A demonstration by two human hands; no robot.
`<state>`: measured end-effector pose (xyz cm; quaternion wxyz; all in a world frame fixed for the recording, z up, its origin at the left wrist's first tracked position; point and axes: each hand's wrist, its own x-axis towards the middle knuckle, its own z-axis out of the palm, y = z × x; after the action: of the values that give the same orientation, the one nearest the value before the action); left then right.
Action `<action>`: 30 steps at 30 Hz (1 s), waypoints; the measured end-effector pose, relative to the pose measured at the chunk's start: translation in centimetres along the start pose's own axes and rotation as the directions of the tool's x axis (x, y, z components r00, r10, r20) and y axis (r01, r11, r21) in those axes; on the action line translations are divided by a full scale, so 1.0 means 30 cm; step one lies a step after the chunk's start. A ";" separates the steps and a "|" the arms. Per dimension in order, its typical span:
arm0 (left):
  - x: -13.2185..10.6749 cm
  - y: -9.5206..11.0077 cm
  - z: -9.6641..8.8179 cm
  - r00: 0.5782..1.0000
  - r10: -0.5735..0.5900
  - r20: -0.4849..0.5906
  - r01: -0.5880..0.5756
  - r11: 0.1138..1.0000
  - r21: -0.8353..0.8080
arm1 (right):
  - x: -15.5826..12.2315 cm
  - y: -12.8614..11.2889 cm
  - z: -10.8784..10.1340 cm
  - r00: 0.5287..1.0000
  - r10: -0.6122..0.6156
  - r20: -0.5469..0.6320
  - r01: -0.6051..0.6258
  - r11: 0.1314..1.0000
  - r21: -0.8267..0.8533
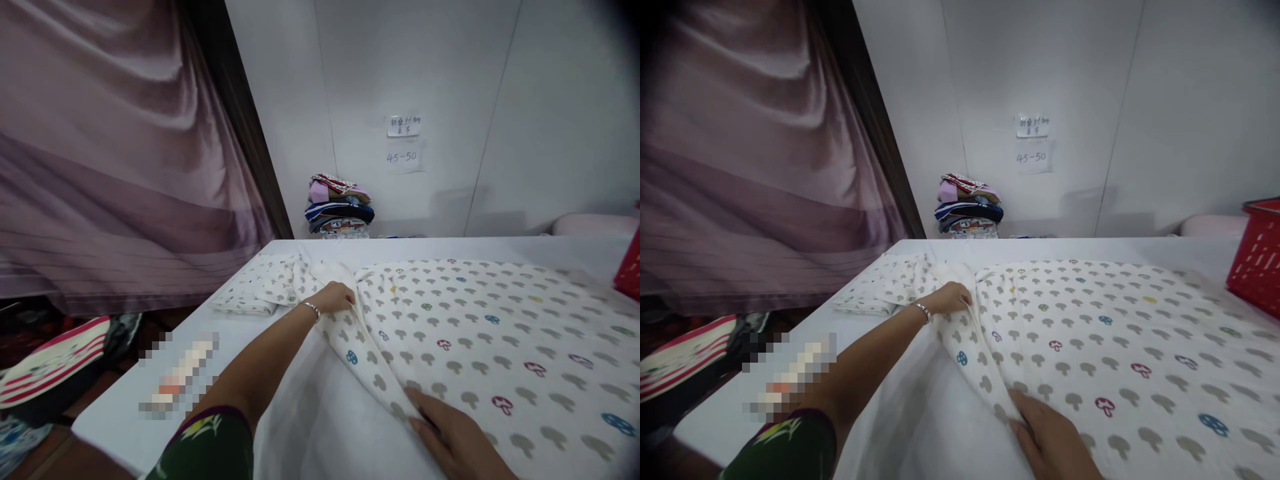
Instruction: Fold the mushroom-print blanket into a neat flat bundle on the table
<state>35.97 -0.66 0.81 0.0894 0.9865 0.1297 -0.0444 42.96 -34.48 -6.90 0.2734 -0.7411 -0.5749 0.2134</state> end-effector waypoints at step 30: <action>0.113 0.083 -0.022 0.976 -0.044 0.212 -0.038 0.929 0.368 | -0.003 0.005 0.011 0.998 0.038 -0.049 -0.036 0.998 0.054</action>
<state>39.93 -2.07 1.48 -0.0845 0.9746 0.1102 -0.1755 42.83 -34.55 -7.25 0.3033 -0.7493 -0.5481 0.2149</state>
